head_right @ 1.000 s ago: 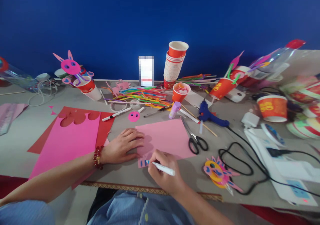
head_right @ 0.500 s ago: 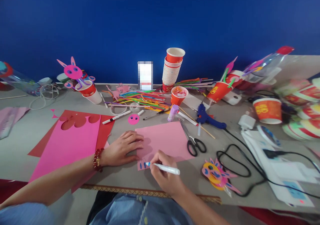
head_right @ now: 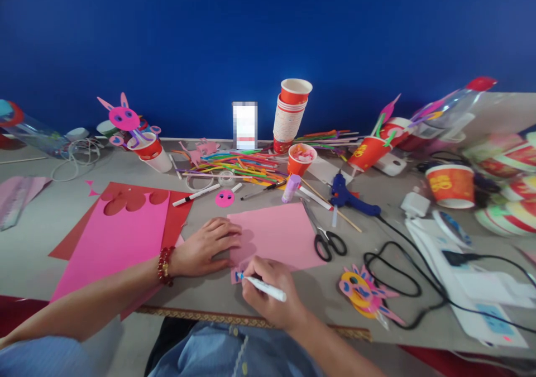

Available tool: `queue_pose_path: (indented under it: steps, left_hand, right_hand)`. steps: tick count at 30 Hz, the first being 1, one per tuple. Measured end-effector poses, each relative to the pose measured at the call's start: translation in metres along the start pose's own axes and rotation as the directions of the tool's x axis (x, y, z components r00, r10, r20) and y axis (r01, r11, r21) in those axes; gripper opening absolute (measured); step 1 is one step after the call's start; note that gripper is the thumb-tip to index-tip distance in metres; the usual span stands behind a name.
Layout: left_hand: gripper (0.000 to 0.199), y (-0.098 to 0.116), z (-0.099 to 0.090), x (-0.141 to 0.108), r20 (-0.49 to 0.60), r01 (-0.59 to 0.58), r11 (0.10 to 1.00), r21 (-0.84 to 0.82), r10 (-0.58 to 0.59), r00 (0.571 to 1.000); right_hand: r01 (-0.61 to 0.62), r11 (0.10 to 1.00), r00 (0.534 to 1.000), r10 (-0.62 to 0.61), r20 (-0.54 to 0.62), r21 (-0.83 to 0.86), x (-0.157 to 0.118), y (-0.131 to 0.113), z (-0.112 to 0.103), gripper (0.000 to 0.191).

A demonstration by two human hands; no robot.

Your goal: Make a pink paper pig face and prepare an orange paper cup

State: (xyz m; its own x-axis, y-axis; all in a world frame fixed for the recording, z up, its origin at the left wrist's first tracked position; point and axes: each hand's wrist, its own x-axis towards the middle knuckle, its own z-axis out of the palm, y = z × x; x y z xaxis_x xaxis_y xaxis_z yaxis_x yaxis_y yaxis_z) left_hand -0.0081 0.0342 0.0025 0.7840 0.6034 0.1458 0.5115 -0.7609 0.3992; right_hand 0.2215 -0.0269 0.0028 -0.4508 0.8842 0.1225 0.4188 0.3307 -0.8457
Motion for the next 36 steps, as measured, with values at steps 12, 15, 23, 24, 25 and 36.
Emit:
queue_pose_path:
  steps: [12,15,23,24,25,36]
  left_hand:
    - [0.028,0.000,-0.005,0.001,-0.004,0.018,0.998,-0.066,-0.018,1.000]
    - [0.026,0.001,-0.012,0.001,0.005,-0.010,0.995,-0.100,0.010,1.000]
    - [0.020,-0.024,-0.062,-0.004,-0.139,0.130,0.991,-0.028,-0.132,0.981]
    - [0.020,-0.031,-0.068,-0.005,-0.204,0.183,0.983,-0.019,-0.183,0.962]
    - [0.020,-0.038,-0.071,-0.005,-0.259,0.236,0.972,-0.010,-0.231,0.938]
    - [0.017,-0.082,-0.065,0.018,-0.308,0.409,0.850,0.332,-0.312,0.899]
  right_hand:
    - [-0.131,0.946,0.981,0.167,-0.102,0.295,-0.003,0.003,-0.002,0.019]
    - [-0.098,0.927,0.975,0.163,-0.154,0.361,-0.005,0.005,-0.002,0.020]
    - [-0.009,0.964,0.944,0.096,-0.317,0.266,-0.008,0.010,-0.001,0.017]
    - [-0.002,0.962,0.938,0.096,-0.333,0.272,-0.008,0.010,-0.002,0.017]
    - [0.002,0.958,0.933,0.101,-0.345,0.287,-0.006,0.011,-0.002,0.017]
    - [0.004,0.911,0.906,0.171,-0.388,0.412,-0.001,0.012,-0.004,0.020]
